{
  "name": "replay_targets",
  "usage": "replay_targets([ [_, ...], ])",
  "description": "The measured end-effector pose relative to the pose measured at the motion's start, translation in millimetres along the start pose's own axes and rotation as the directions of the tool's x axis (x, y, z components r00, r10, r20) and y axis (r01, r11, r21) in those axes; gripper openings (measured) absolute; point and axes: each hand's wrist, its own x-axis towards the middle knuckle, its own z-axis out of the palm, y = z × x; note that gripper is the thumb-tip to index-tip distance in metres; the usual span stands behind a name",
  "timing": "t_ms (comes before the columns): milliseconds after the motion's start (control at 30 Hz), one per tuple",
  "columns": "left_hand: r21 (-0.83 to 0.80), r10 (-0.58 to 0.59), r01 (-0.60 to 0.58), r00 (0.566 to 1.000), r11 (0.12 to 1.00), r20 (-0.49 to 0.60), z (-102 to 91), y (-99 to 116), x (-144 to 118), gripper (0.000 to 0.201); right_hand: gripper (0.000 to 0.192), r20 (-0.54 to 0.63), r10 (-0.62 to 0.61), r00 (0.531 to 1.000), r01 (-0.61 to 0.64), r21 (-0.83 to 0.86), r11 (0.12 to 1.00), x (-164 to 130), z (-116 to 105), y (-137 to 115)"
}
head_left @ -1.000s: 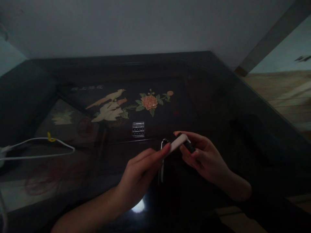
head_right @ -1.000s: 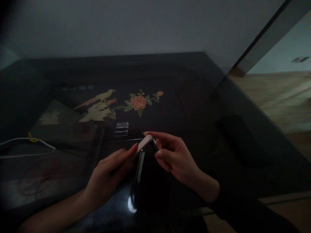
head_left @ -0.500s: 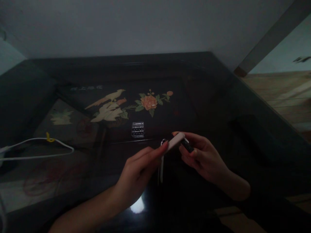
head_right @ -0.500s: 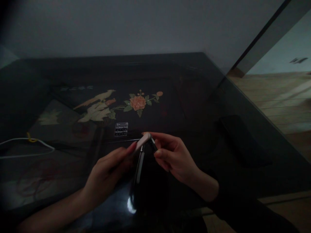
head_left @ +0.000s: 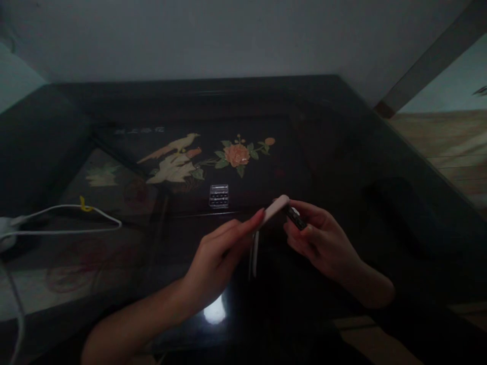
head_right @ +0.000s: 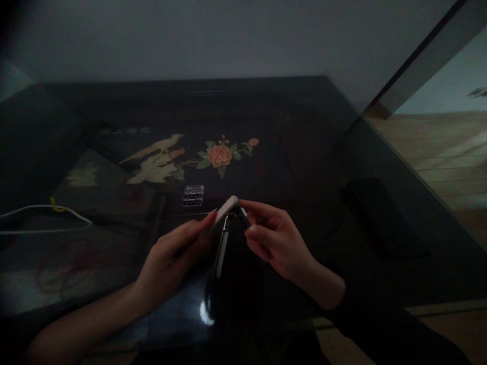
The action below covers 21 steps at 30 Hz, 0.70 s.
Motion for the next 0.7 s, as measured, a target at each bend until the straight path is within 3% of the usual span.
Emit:
replay_targets([
  [167, -0.034, 0.054, -0.053, 0.998, 0.998, 0.031, 1.3, 1.9, -1.3, 0.059, 0.038, 0.009, 0.0, 1.0, 0.001, -0.035, 0.999, -1.2, 1.1, -1.2],
  [700, -0.039, -0.002, 0.003, 1.0, 0.999, 0.02, 0.6, 2.5, -0.9, 0.055, 0.04, 0.02, 0.006, 1.0, -0.005, -0.043, 0.999, -1.0, 0.6, -1.9],
])
